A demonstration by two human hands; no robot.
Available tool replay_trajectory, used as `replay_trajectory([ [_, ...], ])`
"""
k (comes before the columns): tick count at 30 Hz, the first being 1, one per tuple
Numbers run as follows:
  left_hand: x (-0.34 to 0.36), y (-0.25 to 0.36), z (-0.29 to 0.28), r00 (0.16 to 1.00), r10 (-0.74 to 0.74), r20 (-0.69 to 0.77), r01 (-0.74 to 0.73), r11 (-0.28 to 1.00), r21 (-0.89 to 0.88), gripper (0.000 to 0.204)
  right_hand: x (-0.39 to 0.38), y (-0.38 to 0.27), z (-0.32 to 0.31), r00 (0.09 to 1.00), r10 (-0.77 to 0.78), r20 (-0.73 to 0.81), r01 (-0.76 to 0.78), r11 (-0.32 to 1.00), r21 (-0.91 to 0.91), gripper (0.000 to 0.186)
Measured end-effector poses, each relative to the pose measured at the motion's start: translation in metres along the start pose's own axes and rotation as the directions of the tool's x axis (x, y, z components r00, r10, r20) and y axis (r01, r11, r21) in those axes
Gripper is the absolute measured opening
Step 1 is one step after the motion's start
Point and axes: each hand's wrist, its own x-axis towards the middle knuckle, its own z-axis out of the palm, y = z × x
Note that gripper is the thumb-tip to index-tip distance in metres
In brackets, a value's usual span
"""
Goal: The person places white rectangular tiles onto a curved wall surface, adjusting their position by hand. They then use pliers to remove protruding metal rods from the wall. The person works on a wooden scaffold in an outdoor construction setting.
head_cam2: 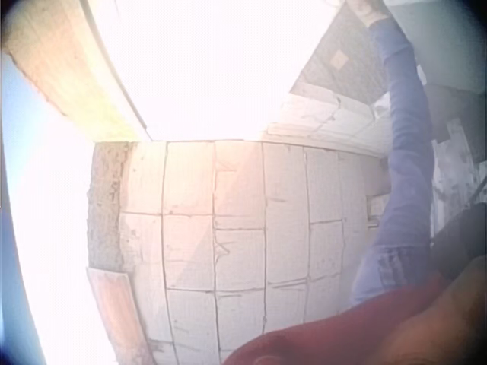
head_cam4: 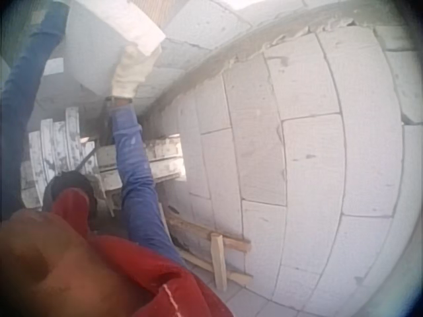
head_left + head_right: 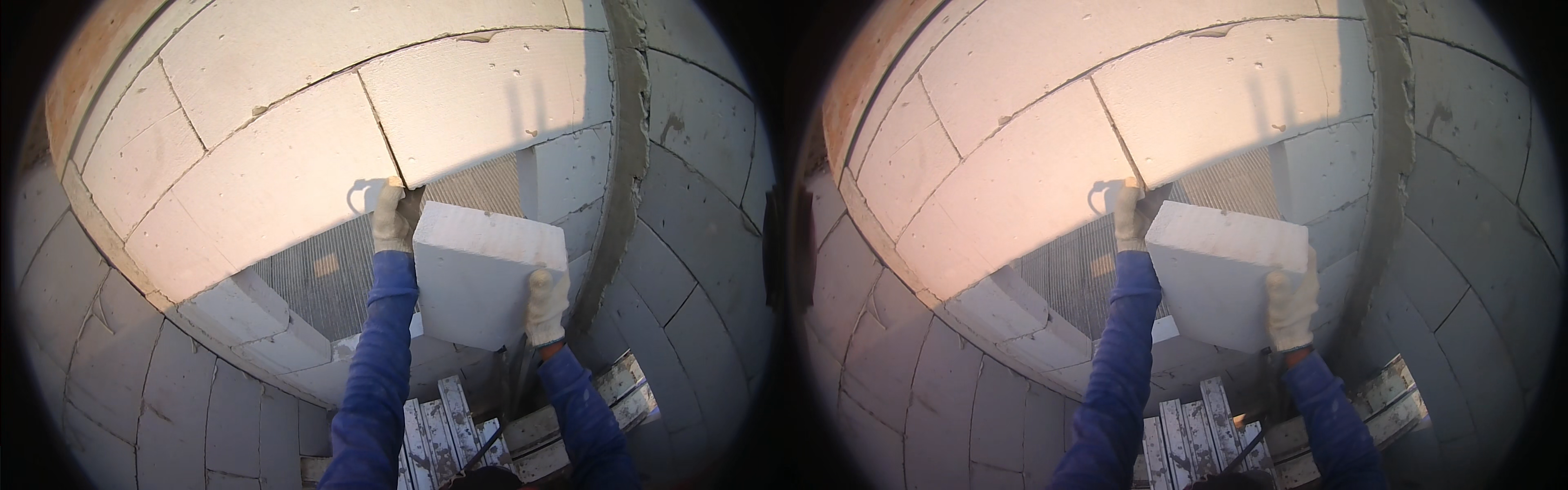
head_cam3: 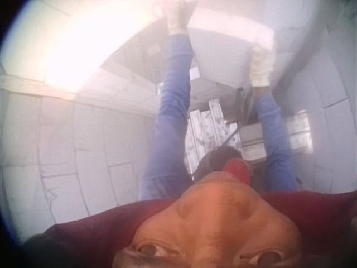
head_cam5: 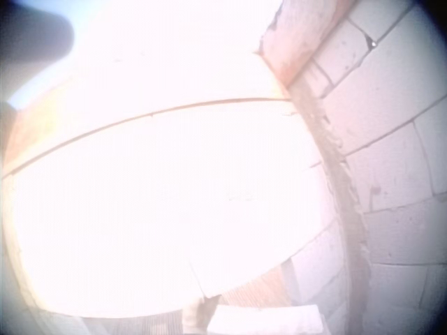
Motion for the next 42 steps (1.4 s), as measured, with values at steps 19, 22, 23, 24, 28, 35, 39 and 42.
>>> replay_trajectory([
  [19,-0.082,-0.007,-0.008,0.96,-0.274,-0.057,0.273,0.962,-0.032,0.083,-0.017,0.01,-0.03,0.996,0.088,-0.001,-0.088,0.995,0.052,0.102],
  [22,-0.149,-0.018,-0.051,0.961,-0.259,-0.095,0.272,0.833,0.481,0.074,-0.031,0.032,-0.045,0.991,0.131,0.008,-0.13,0.991,-0.03,0.102],
  [23,-0.169,-0.018,-0.047,0.954,-0.249,-0.166,0.299,0.799,0.522,0.069,-0.038,0.043,-0.051,0.985,0.174,-0.014,-0.175,0.984,-0.039,0.098],
  [24,-0.173,-0.015,-0.031,0.931,-0.287,-0.227,0.362,0.811,0.46,0.065,-0.047,0.058,-0.065,0.981,0.195,-0.007,-0.195,0.98,-0.026,0.084],
  [28,-0.178,-0.022,0.005,0.968,-0.199,-0.154,0.242,0.562,0.791,0.057,-0.076,0.101,-0.108,0.971,0.232,0.052,-0.22,0.958,-0.184,0.041],
  [35,-0.256,-0.079,0.028,0.947,-0.289,-0.141,0.318,0.777,0.544,0.073,-0.091,0.014,-0.176,0.973,0.219,0.075,-0.203,0.962,-0.182,0.084],
  [39,-0.295,-0.12,0.063,0.83,-0.546,-0.118,0.525,0.691,0.496,0.1,-0.102,-0.044,-0.222,0.927,0.358,0.111,-0.261,0.829,-0.494,0.123],
  [42,-0.325,-0.155,0.076,0.828,-0.526,0.194,0.291,0.698,0.655,0.11,-0.135,-0.075,-0.276,0.836,0.545,0.062,-0.321,0.579,-0.75,0.129],
])
